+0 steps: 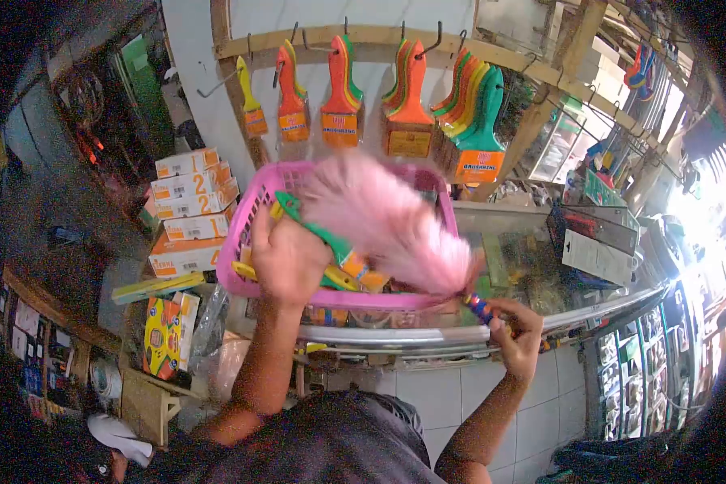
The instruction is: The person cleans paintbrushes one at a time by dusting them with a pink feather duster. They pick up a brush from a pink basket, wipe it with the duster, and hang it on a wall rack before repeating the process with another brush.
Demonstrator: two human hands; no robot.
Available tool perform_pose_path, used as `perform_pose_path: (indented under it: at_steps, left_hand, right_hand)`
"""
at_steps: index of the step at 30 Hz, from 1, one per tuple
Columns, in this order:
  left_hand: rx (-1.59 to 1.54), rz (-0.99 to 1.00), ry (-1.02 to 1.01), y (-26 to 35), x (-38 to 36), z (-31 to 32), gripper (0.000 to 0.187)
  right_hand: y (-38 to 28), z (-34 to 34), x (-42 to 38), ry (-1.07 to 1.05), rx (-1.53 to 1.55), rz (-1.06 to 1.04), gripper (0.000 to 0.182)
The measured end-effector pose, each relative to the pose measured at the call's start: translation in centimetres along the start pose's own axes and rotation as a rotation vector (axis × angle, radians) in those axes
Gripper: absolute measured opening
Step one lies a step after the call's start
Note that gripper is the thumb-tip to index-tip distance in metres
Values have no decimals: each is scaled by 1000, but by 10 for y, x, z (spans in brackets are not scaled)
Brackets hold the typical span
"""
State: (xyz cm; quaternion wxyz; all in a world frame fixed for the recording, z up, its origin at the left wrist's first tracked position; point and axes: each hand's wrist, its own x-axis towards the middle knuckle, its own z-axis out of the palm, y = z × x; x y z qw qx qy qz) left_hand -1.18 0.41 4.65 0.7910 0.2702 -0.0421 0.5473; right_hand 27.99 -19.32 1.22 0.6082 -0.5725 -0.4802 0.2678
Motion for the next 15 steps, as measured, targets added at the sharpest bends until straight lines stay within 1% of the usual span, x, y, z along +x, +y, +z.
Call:
perform_pose_path:
  at_steps: [2, 3, 4, 6, 7, 8, 10, 11, 12, 13, 14, 15]
  left_hand:
    - [84, 9, -117, 2, 0, -10, 72]
    - [-279, -51, -362, 2, 11, -14, 72]
    - [-188, -53, -274, 7, 7, -15, 67]
    - [-90, -18, 134, 12, 1, 17, 55]
    - [-192, 0, -15, 11, 2, -13, 55]
    - [-129, 4, -100, 10, 5, -3, 53]
    - [-91, 37, 241, 13, 1, 10, 54]
    - [-74, 34, 14, 10, 9, -7, 54]
    - [-62, 28, -207, 9, 15, -26, 54]
    - [-58, 20, -281, 12, 16, -24, 55]
    - [-26, 67, -185, 2, 13, -37, 60]
    - [-35, 63, -172, -2, 10, -40, 60]
  right_hand:
    - [19, -5, 0, -104, -18, -69, 51]
    - [27, -5, 6, -121, -15, -160, 49]
    - [34, -4, 12, -139, -9, -251, 47]
    - [26, 3, 6, -34, 45, -101, 45]
    - [13, 8, 7, 84, 51, 25, 37]
    - [13, 11, 5, 47, 92, 24, 37]
    - [17, 16, 3, -25, 177, 13, 37]
    - [25, 16, 3, -122, 136, -23, 37]
    - [31, 16, 2, -106, 126, -43, 38]
    - [34, 16, 4, -91, 112, -62, 39]
    - [35, 16, 11, -79, 97, -86, 40]
    - [35, 15, 7, -79, 89, -72, 40]
